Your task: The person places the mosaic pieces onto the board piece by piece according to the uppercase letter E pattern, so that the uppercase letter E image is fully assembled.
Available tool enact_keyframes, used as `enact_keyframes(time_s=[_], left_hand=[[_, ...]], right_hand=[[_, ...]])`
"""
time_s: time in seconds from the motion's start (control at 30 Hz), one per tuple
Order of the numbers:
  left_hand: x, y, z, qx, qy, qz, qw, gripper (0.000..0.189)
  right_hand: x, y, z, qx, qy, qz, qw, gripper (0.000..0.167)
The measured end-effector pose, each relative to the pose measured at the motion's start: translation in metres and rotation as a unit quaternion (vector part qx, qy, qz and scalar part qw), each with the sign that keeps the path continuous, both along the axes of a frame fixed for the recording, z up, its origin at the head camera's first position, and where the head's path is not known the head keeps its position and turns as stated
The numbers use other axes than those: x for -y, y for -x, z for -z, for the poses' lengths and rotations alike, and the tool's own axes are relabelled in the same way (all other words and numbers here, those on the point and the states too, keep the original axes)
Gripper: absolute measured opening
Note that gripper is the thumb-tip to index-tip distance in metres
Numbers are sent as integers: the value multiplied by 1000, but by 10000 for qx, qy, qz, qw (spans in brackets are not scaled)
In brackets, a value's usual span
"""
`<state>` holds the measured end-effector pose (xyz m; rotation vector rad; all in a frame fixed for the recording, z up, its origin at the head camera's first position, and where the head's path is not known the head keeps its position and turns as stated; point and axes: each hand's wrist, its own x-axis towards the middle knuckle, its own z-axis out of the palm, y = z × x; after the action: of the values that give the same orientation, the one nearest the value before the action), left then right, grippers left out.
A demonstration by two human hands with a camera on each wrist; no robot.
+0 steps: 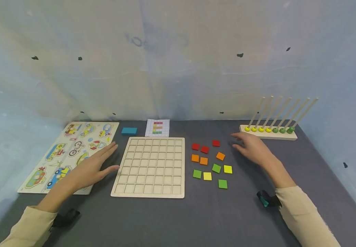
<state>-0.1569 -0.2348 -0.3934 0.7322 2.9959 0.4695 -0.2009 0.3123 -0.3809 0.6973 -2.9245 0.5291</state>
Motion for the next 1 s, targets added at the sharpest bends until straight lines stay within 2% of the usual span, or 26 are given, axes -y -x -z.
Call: enact_keyframes(time_s=[0.1, 0.27, 0.43, 0.73, 0.83, 1.0], left_hand=[[-5, -1, 3, 91, 129, 31, 9999, 86], [-9, -7, 8, 483, 211, 14, 9986, 100], [-14, -14, 13, 566, 390, 306, 9972, 107], [-19, -24, 8, 1037, 552, 473, 9920, 119], [-19, -25, 6, 1105, 525, 510, 9912, 121], [-17, -27, 9, 1024, 498, 508, 9922, 122]], right_hand=[[13, 9, 0, 12, 13, -115, 9999, 42], [33, 23, 3, 135, -9, -269, 9995, 41], [44, 32, 8, 336, -19, -316, 9989, 40], [53, 39, 15, 515, -121, -295, 9982, 38], [54, 39, 16, 625, -115, -278, 9976, 37], [55, 41, 15, 597, -105, -280, 9978, 37]])
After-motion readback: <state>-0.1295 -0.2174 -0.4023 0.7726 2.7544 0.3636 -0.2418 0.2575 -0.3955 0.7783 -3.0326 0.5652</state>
